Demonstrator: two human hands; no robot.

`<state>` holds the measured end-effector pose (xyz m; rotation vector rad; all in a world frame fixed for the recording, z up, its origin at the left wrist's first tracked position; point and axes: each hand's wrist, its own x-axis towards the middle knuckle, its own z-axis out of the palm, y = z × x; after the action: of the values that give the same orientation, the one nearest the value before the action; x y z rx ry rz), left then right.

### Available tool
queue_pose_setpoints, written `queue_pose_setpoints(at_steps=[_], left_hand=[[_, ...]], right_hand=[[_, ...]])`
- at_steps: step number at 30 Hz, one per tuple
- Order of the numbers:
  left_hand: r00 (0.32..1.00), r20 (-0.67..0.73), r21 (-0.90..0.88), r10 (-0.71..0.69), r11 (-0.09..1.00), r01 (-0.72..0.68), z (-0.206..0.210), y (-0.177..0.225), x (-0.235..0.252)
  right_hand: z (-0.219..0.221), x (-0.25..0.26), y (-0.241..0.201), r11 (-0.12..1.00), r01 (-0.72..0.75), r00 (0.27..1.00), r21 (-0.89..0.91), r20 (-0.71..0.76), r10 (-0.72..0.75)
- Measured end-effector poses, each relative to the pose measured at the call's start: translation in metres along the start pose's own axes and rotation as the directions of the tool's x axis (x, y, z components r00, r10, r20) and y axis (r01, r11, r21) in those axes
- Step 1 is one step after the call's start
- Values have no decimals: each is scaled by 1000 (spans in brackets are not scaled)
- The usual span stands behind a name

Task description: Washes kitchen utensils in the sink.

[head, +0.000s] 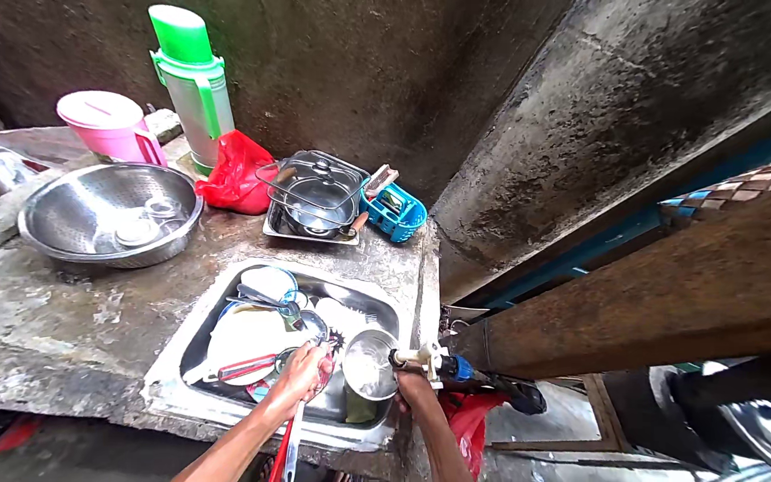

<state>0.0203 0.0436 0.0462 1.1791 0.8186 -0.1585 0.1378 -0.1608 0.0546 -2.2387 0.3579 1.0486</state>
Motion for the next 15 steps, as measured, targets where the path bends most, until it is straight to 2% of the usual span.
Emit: queue_pose_setpoints(at_steps=[3, 6, 9, 10, 12, 15], left_hand=[[1000, -16, -31, 18, 999, -18, -3, 5, -4], [999, -11, -43, 46, 998, -47, -5, 12, -6], [999, 8, -31, 50, 998, -49, -8, 13, -4], [998, 13, -38, 54, 998, -53, -7, 12, -3], [996, 15, -95, 83, 992, -81, -3, 11, -1], [991, -15, -188, 134, 973, -134, 5, 5, 4]], right_hand=[[1, -1, 4, 994, -71, 997, 77, 21, 69], [-3, 1, 8, 985, -60, 998, 164, 34, 55], [-5, 4, 9, 984, -85, 994, 159, 81, 73], [-4, 6, 10, 973, -78, 994, 218, 94, 59], [4, 12, 15, 887, -36, 990, 460, 139, -32], [32, 28, 20, 659, 19, 959, 752, 173, -225]])
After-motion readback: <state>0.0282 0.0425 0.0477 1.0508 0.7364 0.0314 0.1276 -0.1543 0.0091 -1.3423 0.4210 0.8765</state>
